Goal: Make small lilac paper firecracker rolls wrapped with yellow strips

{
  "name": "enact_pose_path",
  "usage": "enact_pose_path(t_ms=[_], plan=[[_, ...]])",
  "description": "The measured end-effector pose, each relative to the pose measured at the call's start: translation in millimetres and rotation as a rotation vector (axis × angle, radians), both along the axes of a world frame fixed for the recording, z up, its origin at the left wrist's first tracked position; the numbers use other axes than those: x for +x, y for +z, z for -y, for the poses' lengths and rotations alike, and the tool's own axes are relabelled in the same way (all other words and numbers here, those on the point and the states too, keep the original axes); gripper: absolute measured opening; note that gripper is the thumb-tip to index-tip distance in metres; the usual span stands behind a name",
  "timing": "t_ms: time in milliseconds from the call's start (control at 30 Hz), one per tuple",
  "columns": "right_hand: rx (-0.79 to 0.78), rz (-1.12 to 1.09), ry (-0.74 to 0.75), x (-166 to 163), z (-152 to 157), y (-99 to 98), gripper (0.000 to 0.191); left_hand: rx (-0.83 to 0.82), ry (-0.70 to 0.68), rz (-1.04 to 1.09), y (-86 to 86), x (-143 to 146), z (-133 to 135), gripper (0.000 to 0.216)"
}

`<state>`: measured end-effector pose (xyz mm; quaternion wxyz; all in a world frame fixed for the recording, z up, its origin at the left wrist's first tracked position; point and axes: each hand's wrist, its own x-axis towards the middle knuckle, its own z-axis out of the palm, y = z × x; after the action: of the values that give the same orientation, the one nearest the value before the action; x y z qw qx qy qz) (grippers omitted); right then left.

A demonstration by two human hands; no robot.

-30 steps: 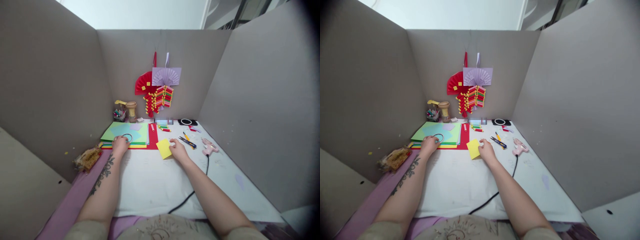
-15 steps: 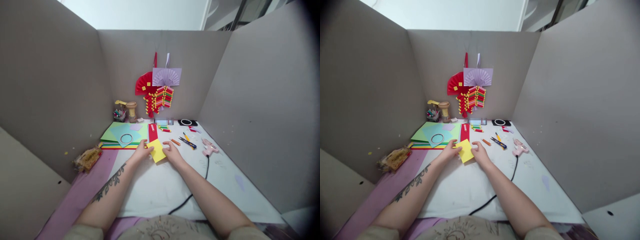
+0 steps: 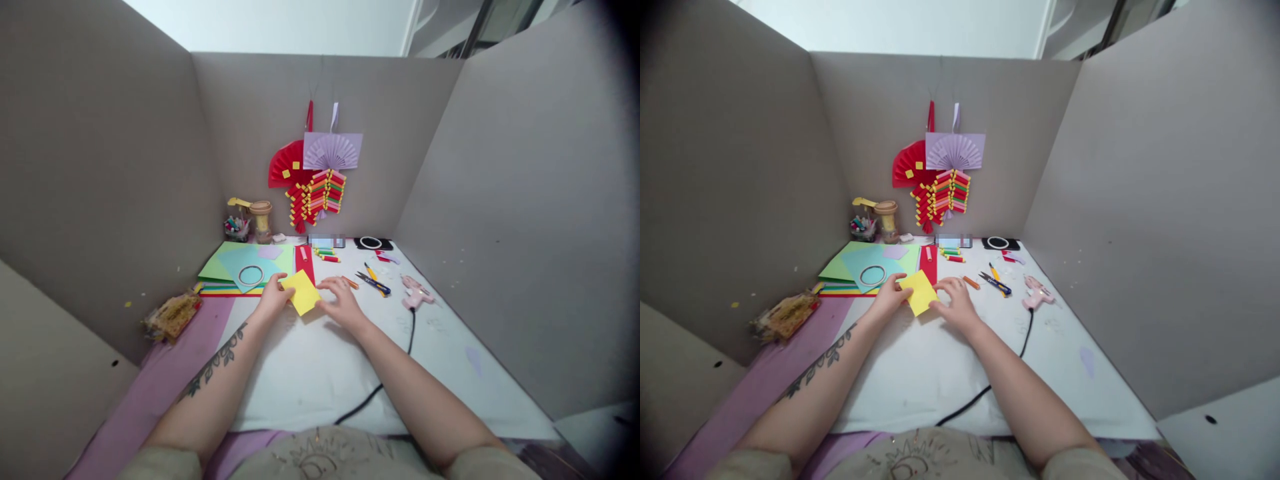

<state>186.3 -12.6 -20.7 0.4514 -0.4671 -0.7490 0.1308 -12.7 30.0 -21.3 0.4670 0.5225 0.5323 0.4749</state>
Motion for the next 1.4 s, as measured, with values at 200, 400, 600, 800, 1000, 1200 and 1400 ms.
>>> enact_pose_path(t_ms=[200,400,600,800,1000,1200,1400], plan=[[0.125,0.346,0.155,-17,8,-2.3,0.028,0.025,-0.071,-0.075,-5.5,1,0,0.052],[0.134,0.412,0.073,-21,1,-12.4,0.011,0.262,-0.016,-0.264,-5.4,-1,-2,0.041],[-0.053,0.482,0.049,-23,-2,-19.4,0.014,0.478,-0.375,-0.674,8.3,3,14,0.009],[-0.131,0.409,0.063,-21,-4,-20.9,0.011,0.459,-0.476,-0.834,3.3,12,24,0.012],[-0.188,0.417,0.062,-18,-6,-20.0,0.012,0.506,-0.488,-0.911,-2.1,12,22,0.016],[-0.309,0.436,-0.018,-6,-10,-16.2,0.012,0.426,-0.518,-0.915,-4.6,11,14,0.016],[-0.405,0.453,-0.068,0,-12,-12.0,0.013,0.342,-0.491,-0.993,-1.5,10,16,0.018]])
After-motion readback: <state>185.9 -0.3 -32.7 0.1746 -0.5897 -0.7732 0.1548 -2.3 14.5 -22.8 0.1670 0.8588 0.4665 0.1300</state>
